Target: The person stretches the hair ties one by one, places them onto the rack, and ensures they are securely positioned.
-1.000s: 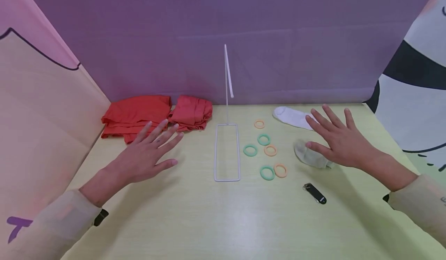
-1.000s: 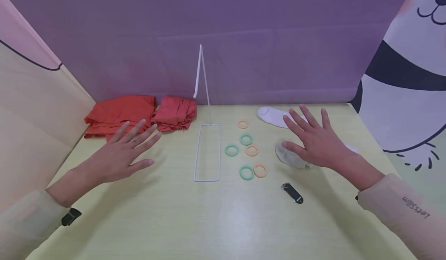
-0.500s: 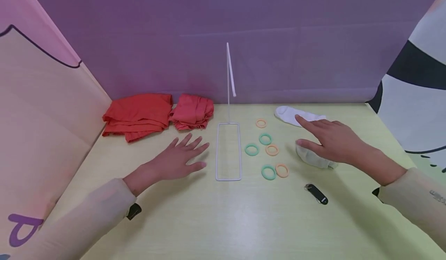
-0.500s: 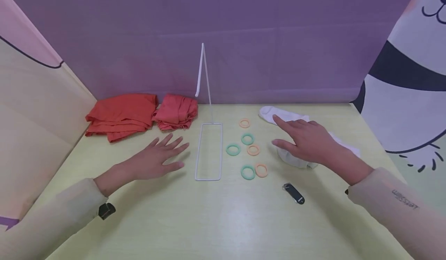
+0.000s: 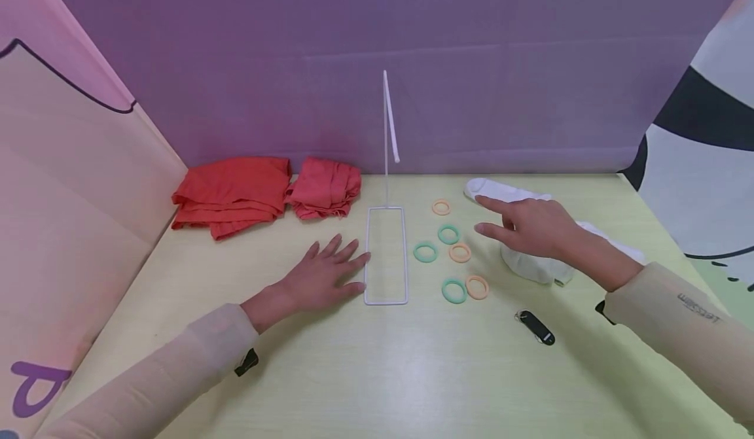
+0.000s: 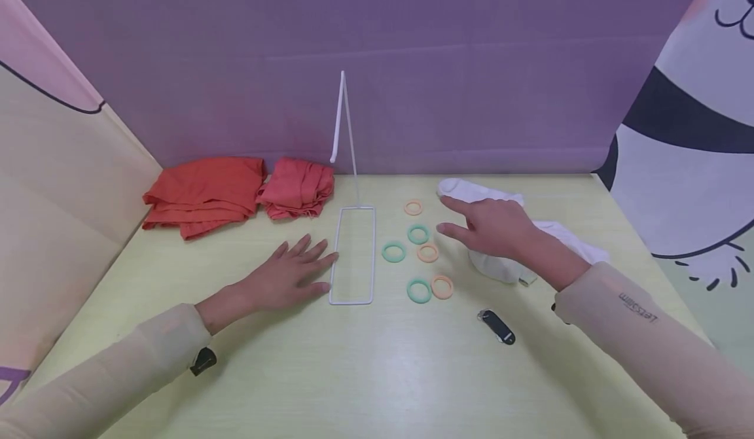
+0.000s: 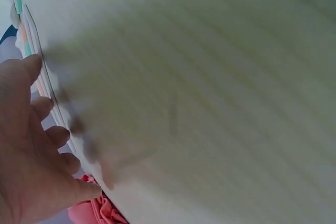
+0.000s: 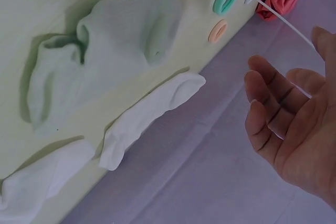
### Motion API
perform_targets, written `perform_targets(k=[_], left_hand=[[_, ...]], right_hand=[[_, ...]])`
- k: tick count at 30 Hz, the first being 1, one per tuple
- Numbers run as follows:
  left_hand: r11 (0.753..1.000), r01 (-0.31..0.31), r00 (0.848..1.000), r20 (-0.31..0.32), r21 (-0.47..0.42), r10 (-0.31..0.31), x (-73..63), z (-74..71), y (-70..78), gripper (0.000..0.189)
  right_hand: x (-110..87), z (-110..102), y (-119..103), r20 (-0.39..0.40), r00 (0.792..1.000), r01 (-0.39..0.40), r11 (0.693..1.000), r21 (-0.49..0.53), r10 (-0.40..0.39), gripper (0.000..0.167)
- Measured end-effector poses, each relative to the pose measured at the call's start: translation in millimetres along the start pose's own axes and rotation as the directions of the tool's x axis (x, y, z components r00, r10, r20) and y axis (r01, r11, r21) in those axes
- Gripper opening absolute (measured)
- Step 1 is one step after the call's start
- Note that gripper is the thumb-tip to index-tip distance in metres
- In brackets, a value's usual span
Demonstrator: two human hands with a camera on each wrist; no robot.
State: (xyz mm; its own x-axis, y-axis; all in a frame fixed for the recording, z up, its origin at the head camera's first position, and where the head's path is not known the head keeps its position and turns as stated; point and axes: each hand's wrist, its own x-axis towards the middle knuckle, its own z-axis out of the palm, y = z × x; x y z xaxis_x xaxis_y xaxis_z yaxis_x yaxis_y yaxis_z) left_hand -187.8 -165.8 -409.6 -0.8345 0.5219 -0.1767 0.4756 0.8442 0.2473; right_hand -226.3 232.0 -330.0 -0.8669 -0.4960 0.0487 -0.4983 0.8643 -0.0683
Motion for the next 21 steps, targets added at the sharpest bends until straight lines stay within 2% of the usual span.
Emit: perform_targets(k=[4,9,15,21], left_hand=[[1.000,-0.002,1.000,-0.016,0.004,0.002,1.7,3.8,-1.3,0.067],[1.000,0.002,1.000,-0.028,0.001,-0.002,1.6,6.7,-1.4,0.068],[1.000,0.018,0.999,-0.035,0.003,-0.018,-0.1,6.7,3.6,0.069],[0.999,0.032,0.999,0.000,0.030,-0.032,1.7,5.4,5.1,0.070]], right_hand=[[12.6,4.0,1.2,0.005,1.000,-0.005,0.999,0.034,0.005,0.061],[34.8,12.7,0.1,0.078,0.996,-0.044,0.994,0.101,0.036,0.062],[65.6,27.6,-4.9,0.184,0.980,-0.106,0.986,0.131,0.081,0.064],[92.1,41.0,-6.4,0.235,0.959,-0.190,0.976,0.105,0.161,0.065]])
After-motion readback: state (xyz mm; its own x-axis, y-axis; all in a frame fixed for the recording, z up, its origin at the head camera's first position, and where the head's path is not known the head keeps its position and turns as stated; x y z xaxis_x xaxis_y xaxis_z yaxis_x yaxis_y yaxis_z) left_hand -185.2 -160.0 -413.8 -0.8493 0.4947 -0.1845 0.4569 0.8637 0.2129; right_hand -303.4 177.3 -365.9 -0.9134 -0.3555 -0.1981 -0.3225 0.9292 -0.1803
